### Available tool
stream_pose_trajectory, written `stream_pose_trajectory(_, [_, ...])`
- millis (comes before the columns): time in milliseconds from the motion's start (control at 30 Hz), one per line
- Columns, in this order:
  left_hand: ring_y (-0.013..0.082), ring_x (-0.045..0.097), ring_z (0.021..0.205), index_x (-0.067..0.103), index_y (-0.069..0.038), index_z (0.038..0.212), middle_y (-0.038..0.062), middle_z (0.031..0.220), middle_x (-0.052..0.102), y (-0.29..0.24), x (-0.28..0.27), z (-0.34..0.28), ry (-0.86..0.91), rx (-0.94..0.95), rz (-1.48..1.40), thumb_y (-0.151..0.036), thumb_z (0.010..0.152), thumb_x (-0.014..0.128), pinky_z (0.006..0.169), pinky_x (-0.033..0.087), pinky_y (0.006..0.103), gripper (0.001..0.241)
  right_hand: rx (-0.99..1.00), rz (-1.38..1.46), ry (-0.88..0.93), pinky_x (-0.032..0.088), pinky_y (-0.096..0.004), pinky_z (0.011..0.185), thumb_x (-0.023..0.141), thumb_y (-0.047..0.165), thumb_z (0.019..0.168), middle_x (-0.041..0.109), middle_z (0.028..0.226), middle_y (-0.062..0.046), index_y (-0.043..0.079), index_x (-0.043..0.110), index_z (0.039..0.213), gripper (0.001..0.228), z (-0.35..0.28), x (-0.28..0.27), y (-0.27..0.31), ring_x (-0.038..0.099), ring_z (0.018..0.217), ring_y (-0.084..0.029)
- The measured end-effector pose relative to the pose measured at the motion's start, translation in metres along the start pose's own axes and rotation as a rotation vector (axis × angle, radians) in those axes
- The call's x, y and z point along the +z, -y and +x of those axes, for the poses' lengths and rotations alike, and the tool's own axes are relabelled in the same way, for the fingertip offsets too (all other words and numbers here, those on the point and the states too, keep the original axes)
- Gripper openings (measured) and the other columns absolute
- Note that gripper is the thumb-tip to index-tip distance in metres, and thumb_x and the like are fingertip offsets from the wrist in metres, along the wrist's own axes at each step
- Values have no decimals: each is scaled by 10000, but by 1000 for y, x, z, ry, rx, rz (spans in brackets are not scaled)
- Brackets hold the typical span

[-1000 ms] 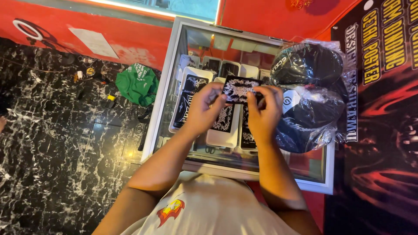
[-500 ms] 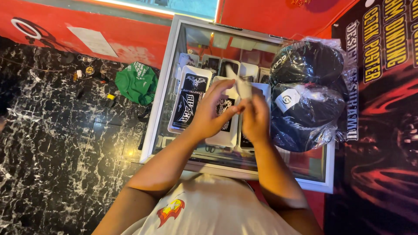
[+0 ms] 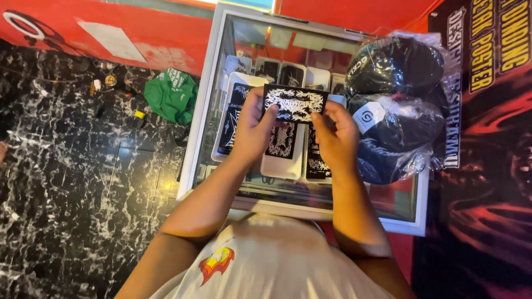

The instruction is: Applying stickers or labels to phone cases on a display counter

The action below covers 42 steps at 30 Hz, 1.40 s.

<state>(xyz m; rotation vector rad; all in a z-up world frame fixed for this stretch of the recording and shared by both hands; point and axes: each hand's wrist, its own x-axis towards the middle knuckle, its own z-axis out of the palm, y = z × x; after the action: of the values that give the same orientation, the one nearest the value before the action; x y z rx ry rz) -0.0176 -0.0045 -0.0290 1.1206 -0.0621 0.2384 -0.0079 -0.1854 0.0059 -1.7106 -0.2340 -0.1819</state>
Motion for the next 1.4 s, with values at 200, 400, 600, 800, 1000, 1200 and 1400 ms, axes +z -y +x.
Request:
stream_pose_trajectory(200, [408, 564, 1305, 503, 62, 1396, 297, 1343, 588, -36, 13, 2, -22, 196, 224, 105, 1028, 450, 1102, 475, 567, 375, -535, -251, 81, 511, -314, 616, 707, -96, 839, 707, 987, -86, 95, 791, 925, 226, 5, -1, -8, 645, 755, -249])
stream_pose_trajectory(400, [322, 383, 1504, 514, 36, 1471, 211, 1568, 467, -29, 10, 6, 130, 141, -240, 164, 986, 336, 1200, 398, 507, 532, -637, -308, 242, 551, -413, 839, 619, -168, 728, 708, 1076, -70, 124, 803, 961, 417, -3, 20, 6, 666, 943, -299])
stream_pose_trajectory(600, [248, 682, 1037, 650, -2, 1241, 147, 1094, 702, -10, -7, 9, -17, 108, 175, 33, 1001, 581, 890, 558, 374, 252, -29, 81, -9, 569, -291, 565, 582, -3, 1021, 689, 861, -216, -56, 431, 1372, 386, -8, 5, -5, 668, 662, -226])
stream_pose_trajectory(800, [154, 584, 764, 648, 16, 1217, 105, 873, 648, -17, 0, 6, -15, 59, 170, -21, 1003, 592, 692, 514, 276, 224, -89, -12, -8, 506, -248, 555, 598, -47, 1014, 679, 843, -187, -66, 406, 1468, 494, -4, 5, -5, 633, 630, -183])
stream_pose_trajectory(1000, [335, 577, 1266, 733, -76, 824, 152, 1241, 654, -32, -3, 9, 29, 303, 281, 135, 939, 572, 1114, 414, 495, 289, -399, -236, -48, 537, -364, 777, 659, -203, 897, 702, 1053, -173, 34, 754, 853, 259, 11, -7, 14, 642, 859, -277])
stream_pose_trajectory(1200, [191, 623, 863, 669, 6, 1182, 90, 877, 626, -8, -6, 7, 27, 95, 170, 65, 972, 569, 829, 553, 373, 239, -11, 22, 9, 475, -249, 592, 630, -36, 980, 647, 804, -122, -43, 536, 1331, 364, 7, -13, -2, 550, 576, -135])
stream_pose_trajectory(1400, [207, 636, 819, 637, 49, 1177, 158, 911, 660, -4, -4, 4, 24, 99, 215, 43, 961, 586, 756, 584, 354, 222, -400, -433, -87, 517, -431, 919, 783, 105, 950, 629, 1133, -170, 6, 710, 1160, 243, 12, -5, -16, 646, 1081, -367])
